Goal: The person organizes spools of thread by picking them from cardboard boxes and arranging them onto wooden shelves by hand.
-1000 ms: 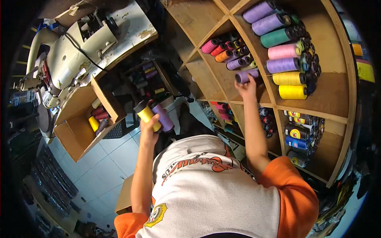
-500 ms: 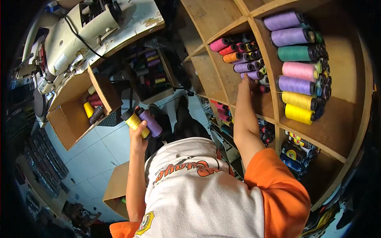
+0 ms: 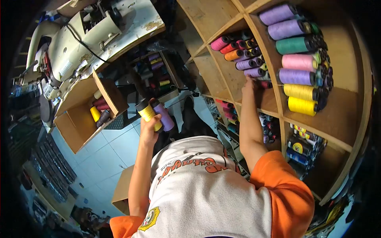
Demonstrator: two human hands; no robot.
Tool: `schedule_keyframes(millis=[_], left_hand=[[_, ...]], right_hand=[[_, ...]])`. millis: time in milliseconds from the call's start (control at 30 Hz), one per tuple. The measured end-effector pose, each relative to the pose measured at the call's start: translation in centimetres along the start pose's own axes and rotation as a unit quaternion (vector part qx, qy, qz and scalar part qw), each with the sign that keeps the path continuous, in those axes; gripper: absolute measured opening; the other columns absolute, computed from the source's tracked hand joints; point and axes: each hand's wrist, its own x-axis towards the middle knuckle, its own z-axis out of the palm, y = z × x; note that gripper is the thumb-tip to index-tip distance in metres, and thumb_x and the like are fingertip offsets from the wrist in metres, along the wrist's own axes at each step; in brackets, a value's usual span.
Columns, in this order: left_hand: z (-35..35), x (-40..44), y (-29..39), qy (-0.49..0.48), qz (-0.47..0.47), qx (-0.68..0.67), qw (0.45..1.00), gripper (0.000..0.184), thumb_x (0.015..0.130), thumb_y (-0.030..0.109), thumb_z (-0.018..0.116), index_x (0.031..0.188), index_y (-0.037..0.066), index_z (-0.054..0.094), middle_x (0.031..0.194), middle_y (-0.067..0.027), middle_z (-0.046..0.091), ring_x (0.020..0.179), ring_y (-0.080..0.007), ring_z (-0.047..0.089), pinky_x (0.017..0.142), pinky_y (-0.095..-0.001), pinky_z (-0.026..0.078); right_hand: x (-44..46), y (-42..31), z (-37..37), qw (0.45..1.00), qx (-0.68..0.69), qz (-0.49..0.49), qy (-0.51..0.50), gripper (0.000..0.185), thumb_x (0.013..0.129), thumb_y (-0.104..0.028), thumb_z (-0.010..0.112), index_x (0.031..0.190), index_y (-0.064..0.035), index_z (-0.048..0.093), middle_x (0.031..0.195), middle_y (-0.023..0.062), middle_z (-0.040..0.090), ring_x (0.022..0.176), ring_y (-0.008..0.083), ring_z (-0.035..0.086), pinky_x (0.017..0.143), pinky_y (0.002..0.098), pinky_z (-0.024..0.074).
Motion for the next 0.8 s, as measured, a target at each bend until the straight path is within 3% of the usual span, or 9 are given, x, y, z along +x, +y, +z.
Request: schedule_keyframes(millis=[133, 200, 267, 333, 567, 667, 733, 767, 800], left_hand=[[2.4, 1.2, -0.6, -0.05, -0.011, -0.015, 0.999, 0.065, 0.068, 0.001, 0.061, 0.13, 0.003, 0.042, 0.112, -0.0137, 0.06, 0.1, -0.0263, 0.061, 0.089, -0.0376, 0.048], [3.9, 1.8, -1.0, -0.085, -0.023, 0.002, 0.996, 0.056, 0.068, 0.001, 0.062, 0.122, 0.001, 0.048, 0.106, -0.0126, 0.062, 0.095, -0.0244, 0.062, 0.086, -0.0358, 0.048], [5.0, 2.5, -2.3, -0.086, -0.033, 0.026, 0.995, 0.035, 0.07, 0.003, 0.065, 0.104, 0.002, 0.056, 0.094, -0.0069, 0.063, 0.084, -0.0171, 0.062, 0.075, -0.0307, 0.049], [6.4, 2.4, -1.9, -0.084, -0.051, 0.015, 0.995, 0.043, 0.07, 0.005, 0.065, 0.111, 0.003, 0.053, 0.093, -0.0056, 0.061, 0.081, -0.0183, 0.061, 0.072, -0.0305, 0.05], [7.4, 2.0, -2.2, -0.099, -0.093, -0.063, 0.989, 0.035, 0.071, 0.004, 0.07, 0.103, 0.003, 0.057, 0.091, -0.0043, 0.063, 0.079, -0.0156, 0.06, 0.073, -0.0303, 0.049], [7.0, 2.0, -1.9, -0.142, -0.047, 0.107, 0.983, 0.038, 0.069, 0.003, 0.073, 0.104, 0.003, 0.056, 0.091, -0.0035, 0.062, 0.079, -0.0134, 0.059, 0.073, -0.0295, 0.048], [7.4, 1.4, -0.9, -0.174, 0.006, 0.26, 0.95, 0.046, 0.065, 0.006, 0.077, 0.107, 0.003, 0.056, 0.094, -0.0045, 0.063, 0.082, -0.0141, 0.058, 0.078, -0.0296, 0.047], [7.5, 1.1, -0.5, -0.189, 0.025, 0.324, 0.927, 0.048, 0.065, 0.007, 0.078, 0.108, 0.004, 0.057, 0.095, -0.0049, 0.063, 0.083, -0.0146, 0.059, 0.08, -0.0297, 0.047], [7.7, 0.9, 0.0, -0.204, 0.044, 0.386, 0.899, 0.05, 0.064, 0.008, 0.079, 0.109, 0.004, 0.057, 0.097, -0.0053, 0.063, 0.085, -0.0152, 0.059, 0.081, -0.0298, 0.046]], right_hand=[[-13.0, -4.4, -0.6, 0.908, -0.007, 0.209, -0.363, 0.02, 0.088, -0.02, 0.062, 0.106, -0.013, 0.059, 0.104, 0.0041, 0.062, 0.096, 0.0176, 0.061, 0.085, 0.0327, 0.0495], [-21.3, -8.6, -0.7, 0.789, -0.071, 0.23, -0.565, 0.039, 0.087, -0.025, 0.064, 0.122, -0.0098, 0.052, 0.108, 0.0063, 0.061, 0.1, 0.0172, 0.059, 0.085, 0.0351, 0.0494], [-26.2, -10.6, -1.0, 0.707, -0.138, 0.262, -0.642, 0.053, 0.086, -0.022, 0.066, 0.132, -0.0067, 0.042, 0.113, 0.0064, 0.059, 0.1, 0.0172, 0.058, 0.084, 0.0337, 0.049], [-28.6, -10.9, -1.8, 0.737, -0.163, 0.113, -0.646, 0.057, 0.084, -0.019, 0.069, 0.131, -0.0017, 0.042, 0.114, 0.0081, 0.058, 0.101, 0.0171, 0.057, 0.086, 0.0316, 0.0467], [-27.2, -12.6, -3.8, 0.706, -0.282, -0.048, -0.648, 0.061, 0.083, -0.018, 0.07, 0.132, 0.0028, 0.041, 0.112, 0.0093, 0.058, 0.1, 0.0138, 0.056, 0.082, 0.0293, 0.0461], [-28.3, -13.1, -3.3, 0.742, -0.303, -0.161, -0.576, 0.058, 0.083, -0.018, 0.069, 0.132, 0.0013, 0.043, 0.109, 0.0085, 0.059, 0.095, 0.0116, 0.056, 0.078, 0.0274, 0.0469], [-29.5, -15.6, -1.9, 0.751, -0.238, -0.142, -0.599, 0.054, 0.083, -0.017, 0.068, 0.13, -0.0002, 0.047, 0.105, 0.0083, 0.06, 0.09, 0.0102, 0.057, 0.074, 0.0258, 0.0471], [-29.0, -15.3, -1.9, 0.718, -0.289, -0.254, -0.58, 0.042, 0.083, -0.015, 0.068, 0.121, -0.0022, 0.056, 0.091, 0.0069, 0.063, 0.076, 0.0078, 0.057, 0.068, 0.0224, 0.0466], [-28.9, -15.9, -1.9, 0.698, -0.325, -0.227, -0.596, 0.04, 0.083, -0.015, 0.068, 0.118, -0.0016, 0.058, 0.087, 0.0066, 0.064, 0.073, 0.0076, 0.057, 0.066, 0.0222, 0.0465]])
